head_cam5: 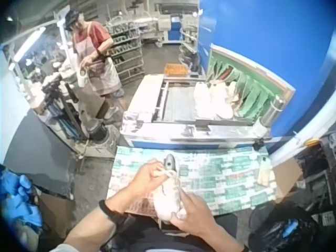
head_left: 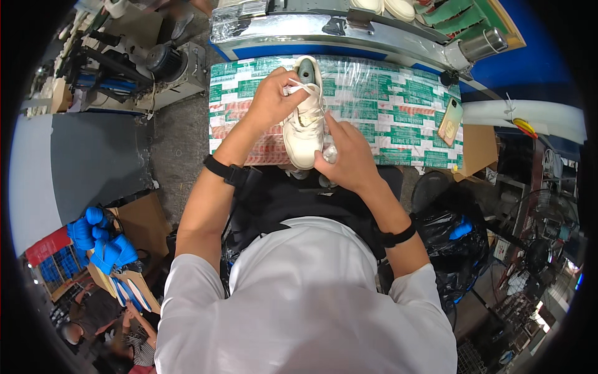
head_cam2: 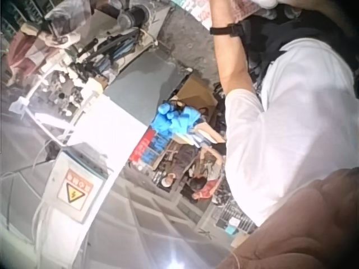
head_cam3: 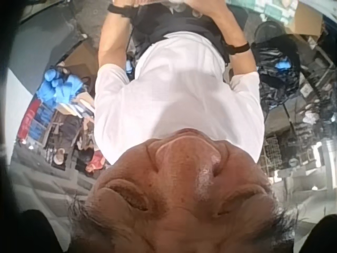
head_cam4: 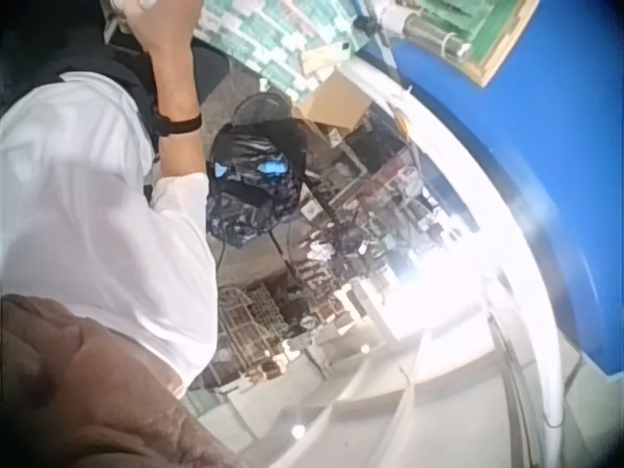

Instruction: The worker is assembling shoes by inserting a shoe tree, wiping the surface, and placing them on a production line.

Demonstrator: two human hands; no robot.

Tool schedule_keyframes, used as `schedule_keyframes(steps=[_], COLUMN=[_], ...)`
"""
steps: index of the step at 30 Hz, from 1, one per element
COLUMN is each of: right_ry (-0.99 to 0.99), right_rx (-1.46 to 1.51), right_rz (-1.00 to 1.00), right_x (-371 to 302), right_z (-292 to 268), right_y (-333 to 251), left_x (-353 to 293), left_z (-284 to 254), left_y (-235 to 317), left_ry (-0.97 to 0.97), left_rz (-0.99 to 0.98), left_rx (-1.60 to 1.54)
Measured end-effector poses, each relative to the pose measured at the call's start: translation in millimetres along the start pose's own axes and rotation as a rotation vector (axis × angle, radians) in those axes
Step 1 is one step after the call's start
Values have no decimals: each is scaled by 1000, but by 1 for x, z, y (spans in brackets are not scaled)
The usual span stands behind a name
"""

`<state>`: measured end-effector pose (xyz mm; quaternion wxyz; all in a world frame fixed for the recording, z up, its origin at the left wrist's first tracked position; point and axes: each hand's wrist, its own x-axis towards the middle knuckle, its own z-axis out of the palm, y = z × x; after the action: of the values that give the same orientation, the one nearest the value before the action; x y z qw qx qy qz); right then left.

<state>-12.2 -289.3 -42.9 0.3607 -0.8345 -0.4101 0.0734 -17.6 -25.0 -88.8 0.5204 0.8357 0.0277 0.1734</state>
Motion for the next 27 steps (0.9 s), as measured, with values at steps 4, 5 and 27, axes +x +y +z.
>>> schedule_keyframes(steps=[4, 5, 27], right_ry=[-110, -117, -120], right_rx=[-47, -52, 221], right_rz=[29, 27, 55], right_x=[-21, -28, -15], right_z=[-20, -23, -9], right_y=[-23, -29, -47], left_x=[-2, 1, 7], left_z=[-14, -16, -27], left_y=[2, 7, -9], left_ry=[-41, -70, -152], left_rz=[-36, -50, -82], left_rx=[66, 100, -100])
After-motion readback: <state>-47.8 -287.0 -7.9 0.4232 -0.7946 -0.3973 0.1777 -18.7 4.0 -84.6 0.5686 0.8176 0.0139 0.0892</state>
